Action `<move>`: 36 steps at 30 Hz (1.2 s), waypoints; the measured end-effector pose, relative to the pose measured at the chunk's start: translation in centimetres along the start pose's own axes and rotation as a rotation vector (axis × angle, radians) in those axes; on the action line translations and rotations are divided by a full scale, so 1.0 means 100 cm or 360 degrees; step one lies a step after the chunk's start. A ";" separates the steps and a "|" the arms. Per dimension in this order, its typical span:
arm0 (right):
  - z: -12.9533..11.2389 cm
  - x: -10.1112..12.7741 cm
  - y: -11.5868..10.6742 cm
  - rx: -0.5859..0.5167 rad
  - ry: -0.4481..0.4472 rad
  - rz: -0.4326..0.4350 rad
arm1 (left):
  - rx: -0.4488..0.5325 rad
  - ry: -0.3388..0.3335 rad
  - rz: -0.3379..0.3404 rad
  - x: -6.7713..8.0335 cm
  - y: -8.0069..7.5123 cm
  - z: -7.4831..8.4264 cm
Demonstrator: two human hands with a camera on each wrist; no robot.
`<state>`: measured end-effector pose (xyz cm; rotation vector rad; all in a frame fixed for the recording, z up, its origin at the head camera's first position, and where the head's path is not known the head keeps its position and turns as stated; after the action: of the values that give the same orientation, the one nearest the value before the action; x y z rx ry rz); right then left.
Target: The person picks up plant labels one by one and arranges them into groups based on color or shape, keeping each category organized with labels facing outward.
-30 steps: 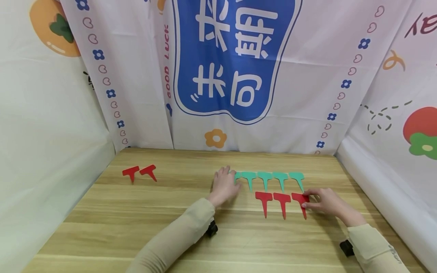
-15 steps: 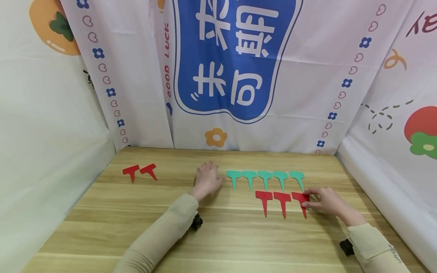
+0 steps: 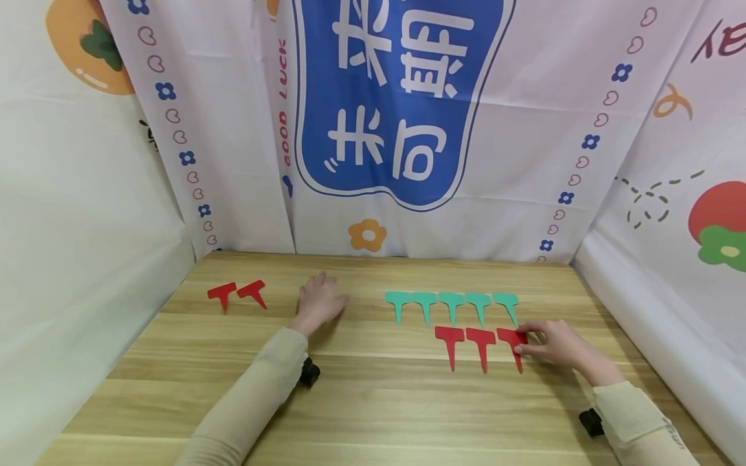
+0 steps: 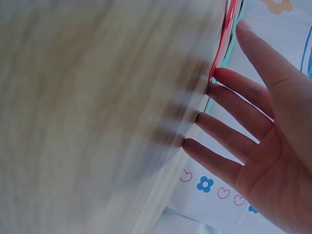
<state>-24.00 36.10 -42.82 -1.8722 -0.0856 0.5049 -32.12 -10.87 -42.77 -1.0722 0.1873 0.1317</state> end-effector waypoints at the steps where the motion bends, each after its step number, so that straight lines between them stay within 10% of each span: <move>1: 0.000 0.000 0.000 0.0001 -0.0001 0.0001 | 0.0003 -0.0008 0.0004 0.000 -0.002 -0.004; 36: 0.002 -0.001 0.002 -0.0005 -0.0016 0.0000 | -0.0113 -0.0436 0.0226 -0.004 -0.070 -0.121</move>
<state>-24.18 36.23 -43.00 -1.8727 -0.0933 0.5141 -32.20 -24.82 -42.30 -1.0993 0.0112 0.4131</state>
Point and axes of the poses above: each hand's wrist, its own x-axis away from the middle knuckle, its own y-axis out of the palm, z = x × y, the point moved 2 cm from there along -x, towards the middle knuckle, and after that the axes turned 11 degrees about z, right-handed, at the moved point
